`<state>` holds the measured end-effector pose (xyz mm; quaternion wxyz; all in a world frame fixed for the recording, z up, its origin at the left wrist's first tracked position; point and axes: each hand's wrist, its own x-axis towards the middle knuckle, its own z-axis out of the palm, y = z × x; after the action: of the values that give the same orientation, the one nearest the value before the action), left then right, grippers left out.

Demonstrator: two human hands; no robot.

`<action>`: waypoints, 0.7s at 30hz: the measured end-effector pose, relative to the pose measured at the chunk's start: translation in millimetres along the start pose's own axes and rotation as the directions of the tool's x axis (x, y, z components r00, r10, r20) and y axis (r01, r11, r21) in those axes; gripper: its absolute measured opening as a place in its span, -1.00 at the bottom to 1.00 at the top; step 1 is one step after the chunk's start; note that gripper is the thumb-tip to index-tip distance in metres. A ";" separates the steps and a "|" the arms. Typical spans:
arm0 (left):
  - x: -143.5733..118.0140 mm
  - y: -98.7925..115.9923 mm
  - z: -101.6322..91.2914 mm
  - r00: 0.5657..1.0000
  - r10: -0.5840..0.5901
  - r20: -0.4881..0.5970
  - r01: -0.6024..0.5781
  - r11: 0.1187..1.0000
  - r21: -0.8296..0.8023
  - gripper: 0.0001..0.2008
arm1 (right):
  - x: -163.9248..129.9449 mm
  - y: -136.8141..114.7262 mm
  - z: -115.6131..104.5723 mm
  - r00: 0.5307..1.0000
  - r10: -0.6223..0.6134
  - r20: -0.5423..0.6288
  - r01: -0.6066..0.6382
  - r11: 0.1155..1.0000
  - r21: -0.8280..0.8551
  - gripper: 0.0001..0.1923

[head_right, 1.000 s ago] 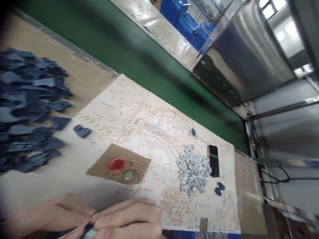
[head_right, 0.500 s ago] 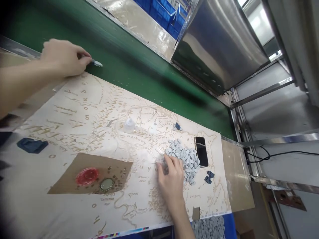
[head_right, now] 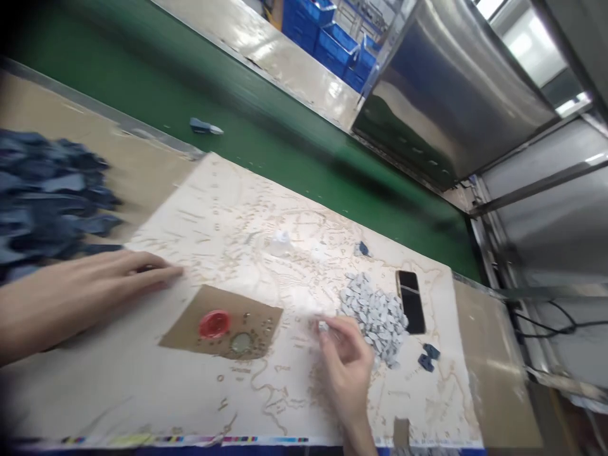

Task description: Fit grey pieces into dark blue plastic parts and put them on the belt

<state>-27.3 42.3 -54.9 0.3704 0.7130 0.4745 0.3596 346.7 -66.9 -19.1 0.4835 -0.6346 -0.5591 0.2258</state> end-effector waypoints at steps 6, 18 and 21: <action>-17.3 30.4 -1.2 0.995 0.010 -0.098 -0.016 0.998 -0.057 -0.76 | -19.6 25.2 3.5 0.928 0.373 0.002 -0.355 0.883 0.308 -0.76; -68.0 64.4 16.3 0.864 -0.500 -0.059 0.251 0.530 -0.810 -0.55 | -15.5 -16.2 55.3 0.957 0.174 0.231 -0.220 0.957 0.191 -0.91; -71.6 65.9 22.6 0.831 -0.557 0.008 0.260 0.376 -0.889 -0.62 | -13.4 -29.9 66.0 0.963 0.091 0.252 -0.128 0.983 0.133 -0.89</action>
<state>-1.6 -47.6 -19.7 0.6778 0.2247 0.4412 0.5436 273.8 -58.3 -25.1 0.4432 -0.5942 -0.5601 0.3699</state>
